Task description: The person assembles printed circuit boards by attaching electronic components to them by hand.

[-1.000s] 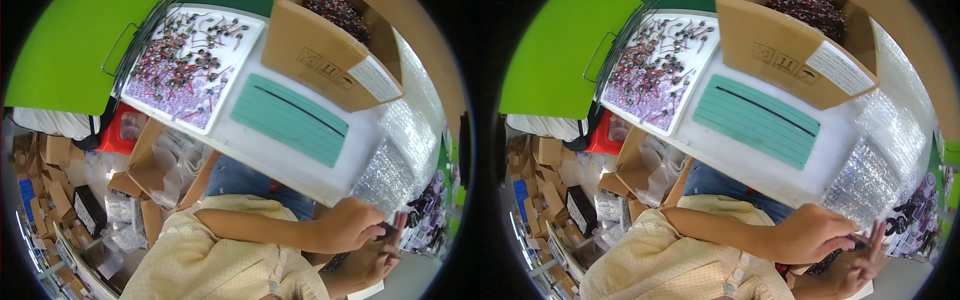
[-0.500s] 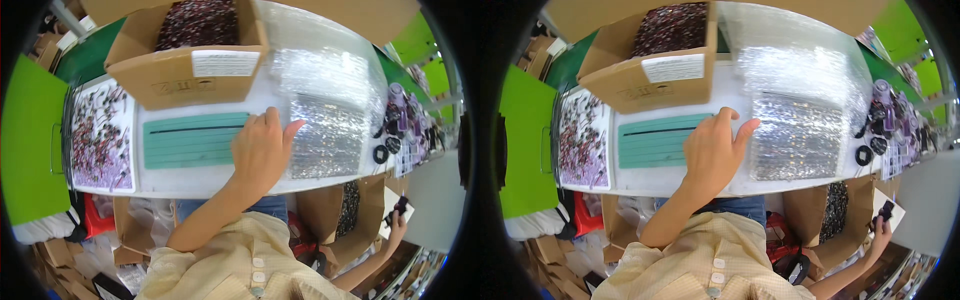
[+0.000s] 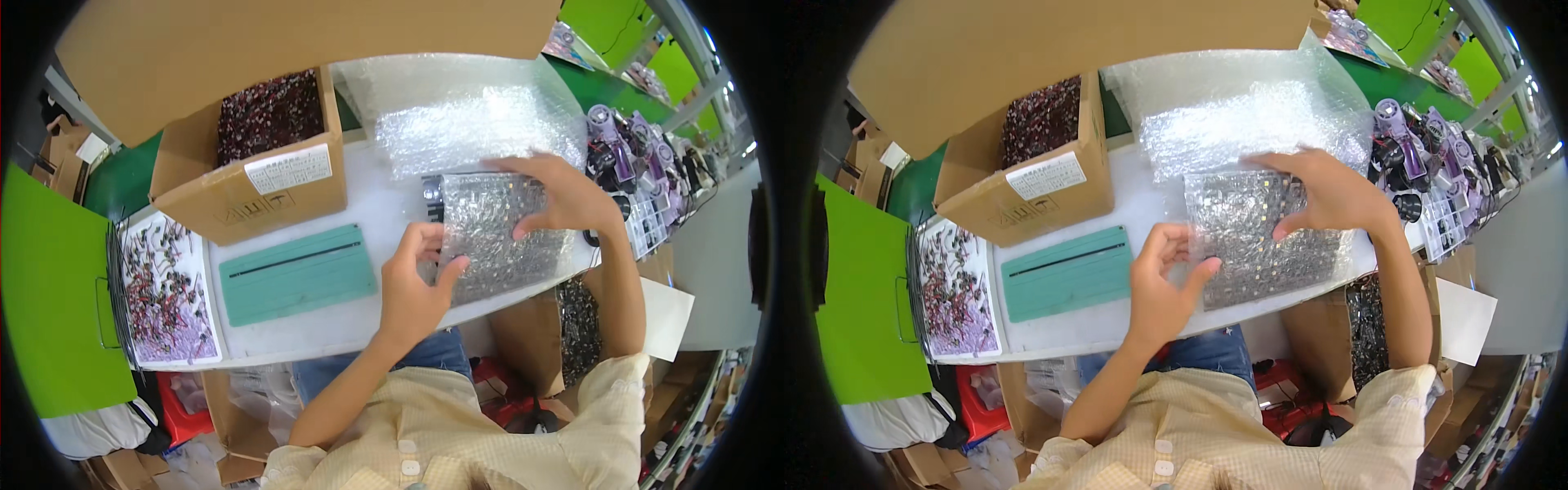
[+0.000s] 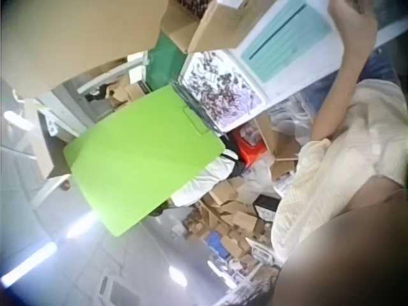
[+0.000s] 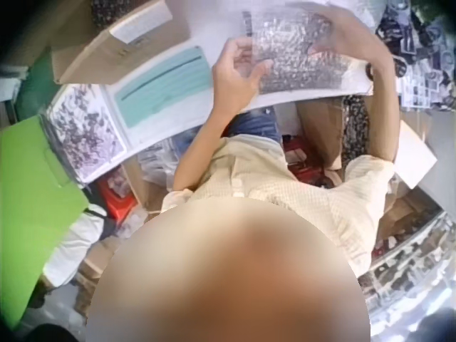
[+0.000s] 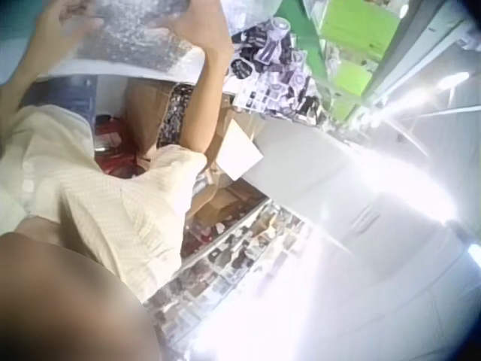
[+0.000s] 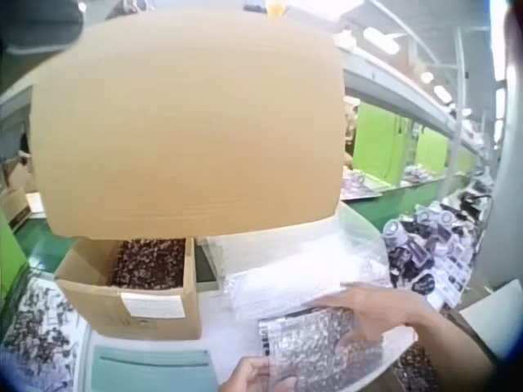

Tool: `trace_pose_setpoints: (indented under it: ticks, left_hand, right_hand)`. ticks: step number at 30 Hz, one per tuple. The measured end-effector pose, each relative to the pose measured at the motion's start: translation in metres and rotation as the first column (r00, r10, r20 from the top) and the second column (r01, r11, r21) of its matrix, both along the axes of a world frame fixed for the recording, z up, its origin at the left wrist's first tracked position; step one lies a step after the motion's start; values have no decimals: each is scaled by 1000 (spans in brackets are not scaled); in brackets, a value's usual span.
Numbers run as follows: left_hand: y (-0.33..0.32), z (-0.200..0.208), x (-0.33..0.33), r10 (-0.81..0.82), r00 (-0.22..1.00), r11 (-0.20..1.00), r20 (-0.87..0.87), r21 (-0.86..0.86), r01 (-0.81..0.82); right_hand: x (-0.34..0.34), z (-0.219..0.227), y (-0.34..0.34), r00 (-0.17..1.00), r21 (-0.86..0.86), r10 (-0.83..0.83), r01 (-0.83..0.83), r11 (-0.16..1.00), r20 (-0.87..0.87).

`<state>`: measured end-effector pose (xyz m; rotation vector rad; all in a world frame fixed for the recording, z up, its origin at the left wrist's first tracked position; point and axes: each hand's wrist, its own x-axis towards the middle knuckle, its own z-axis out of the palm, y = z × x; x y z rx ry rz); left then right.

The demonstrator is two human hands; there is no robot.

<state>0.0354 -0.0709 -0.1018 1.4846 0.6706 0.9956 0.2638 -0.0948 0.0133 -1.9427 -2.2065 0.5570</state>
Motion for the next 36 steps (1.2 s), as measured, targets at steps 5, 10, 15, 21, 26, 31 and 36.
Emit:
trace_pose_setpoints:
  ticks: [5,10,15,21,26,31,36]
  left_hand:
    - [9,9,-17,-191,977,981,96,-24,194]
    - [53,19,-12,96,963,995,-250,46,-87]
    - [63,25,28,216,767,938,-604,346,9]
    - [63,30,48,86,704,983,-705,173,54]
    - [62,28,60,15,809,991,-588,119,68]
    - [82,73,60,76,992,941,-103,335,-37]
    - [70,122,35,141,950,543,278,780,-309]
  right_hand:
    - [10,45,-6,979,-82,199,-196,977,34]
    - [-4,101,-54,990,262,108,-128,956,90]
    - [-17,89,-83,981,418,100,-162,894,165]
    - [-41,26,-116,950,518,-9,-162,840,312]
    - [-44,10,-135,929,558,-93,-133,819,358]
    - [-53,14,-148,908,678,-222,-87,730,356]
    - [-51,-9,-139,862,674,-214,-181,716,459]
